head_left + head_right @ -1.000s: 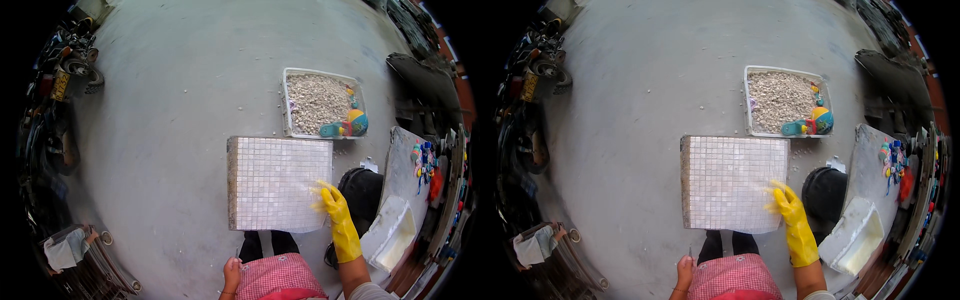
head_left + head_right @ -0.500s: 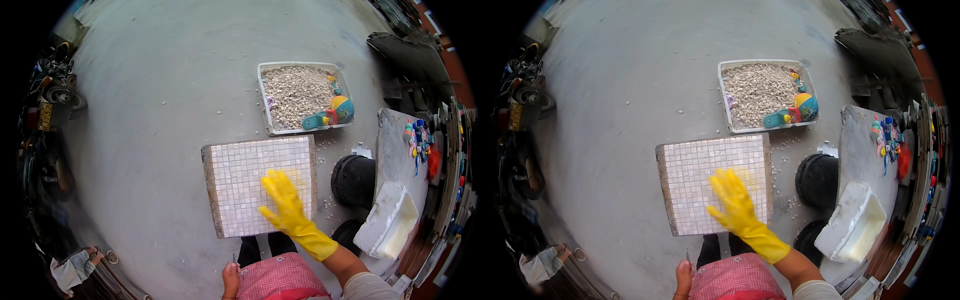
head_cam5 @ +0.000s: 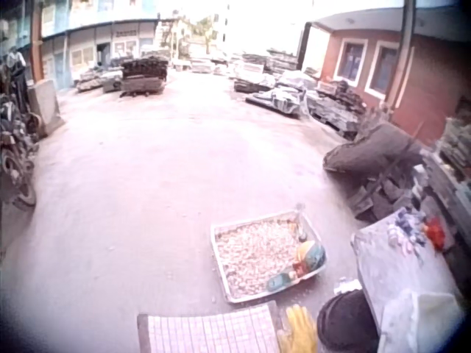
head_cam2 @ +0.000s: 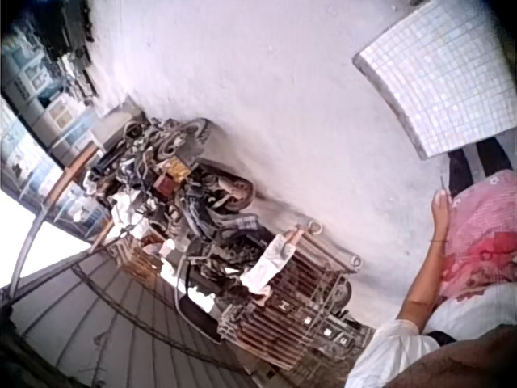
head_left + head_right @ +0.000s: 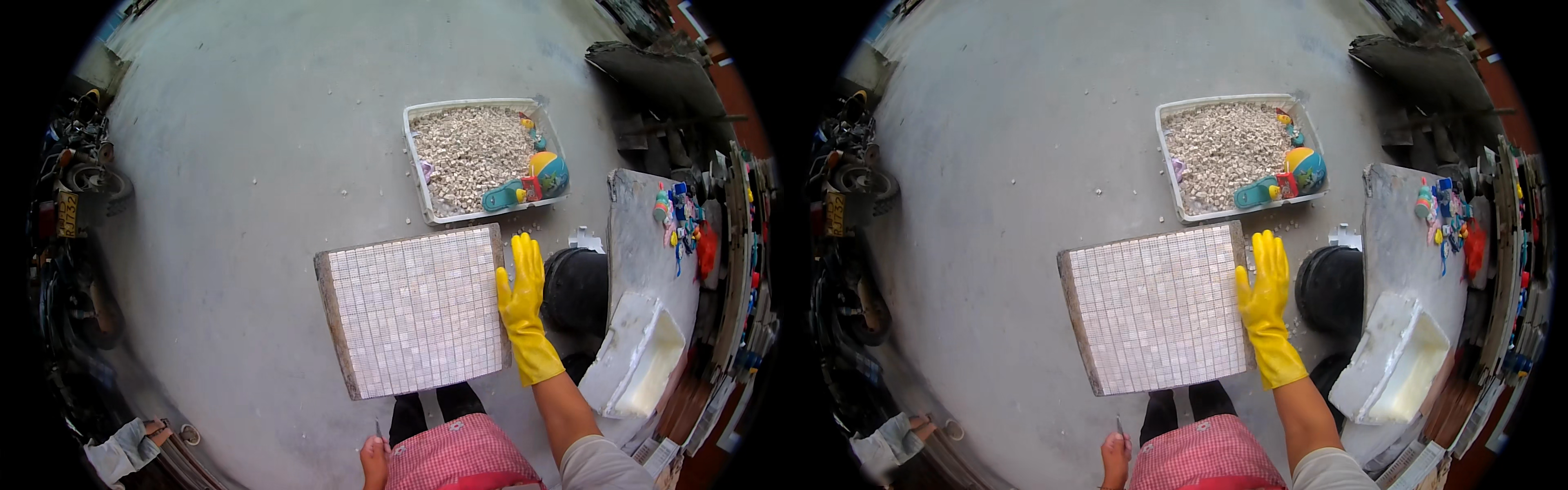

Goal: The person repeatedly scoops a white substance from a container and spreads it over the surface of small square tile sheets using a gloved hand. After treating each sheet, the person places it onto a vertical drying rack.

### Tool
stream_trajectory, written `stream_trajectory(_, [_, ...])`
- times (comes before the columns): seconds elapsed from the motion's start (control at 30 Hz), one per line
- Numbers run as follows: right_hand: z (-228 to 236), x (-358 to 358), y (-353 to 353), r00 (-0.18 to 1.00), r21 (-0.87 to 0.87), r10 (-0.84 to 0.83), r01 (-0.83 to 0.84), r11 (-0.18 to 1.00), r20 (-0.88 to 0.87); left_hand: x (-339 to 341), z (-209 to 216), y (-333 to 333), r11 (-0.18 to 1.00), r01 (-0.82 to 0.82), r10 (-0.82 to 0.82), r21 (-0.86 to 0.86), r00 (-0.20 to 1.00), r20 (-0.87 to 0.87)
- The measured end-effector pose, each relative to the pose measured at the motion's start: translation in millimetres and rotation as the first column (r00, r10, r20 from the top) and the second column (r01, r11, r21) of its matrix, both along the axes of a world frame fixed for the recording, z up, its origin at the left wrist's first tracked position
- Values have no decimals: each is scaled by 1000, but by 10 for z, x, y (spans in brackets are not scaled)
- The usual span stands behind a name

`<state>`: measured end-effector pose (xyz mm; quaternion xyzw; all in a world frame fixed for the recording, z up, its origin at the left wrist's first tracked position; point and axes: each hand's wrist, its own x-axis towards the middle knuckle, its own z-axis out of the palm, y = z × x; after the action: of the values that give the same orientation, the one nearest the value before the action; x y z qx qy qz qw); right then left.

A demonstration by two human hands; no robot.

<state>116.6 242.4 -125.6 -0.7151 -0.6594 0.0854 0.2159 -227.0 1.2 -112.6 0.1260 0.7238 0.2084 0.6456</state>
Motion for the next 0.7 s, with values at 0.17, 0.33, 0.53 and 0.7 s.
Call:
stream_trajectory(0.17, [42, -747, 251, 915, -32, 360, -371, 928, -183, 101, -22, 77, 998, 45, -47, 35, 997, 67])
stream_trajectory(0.33, [-13, -587, 481, 949, -41, 316, -315, 948, 2, 17, 15, 67, 999, -27, 26, 19, 998, 58])
stream_trajectory(0.53, [-209, 177, 323, 939, 149, -239, 208, 967, 245, -230, 73, -9, 998, -66, 66, -18, 998, 18])
stream_trajectory(0.7, [-93, -920, 444, 983, 56, -83, 75, 996, 164, -303, 9, -171, 989, -149, 150, -13, 987, 53])
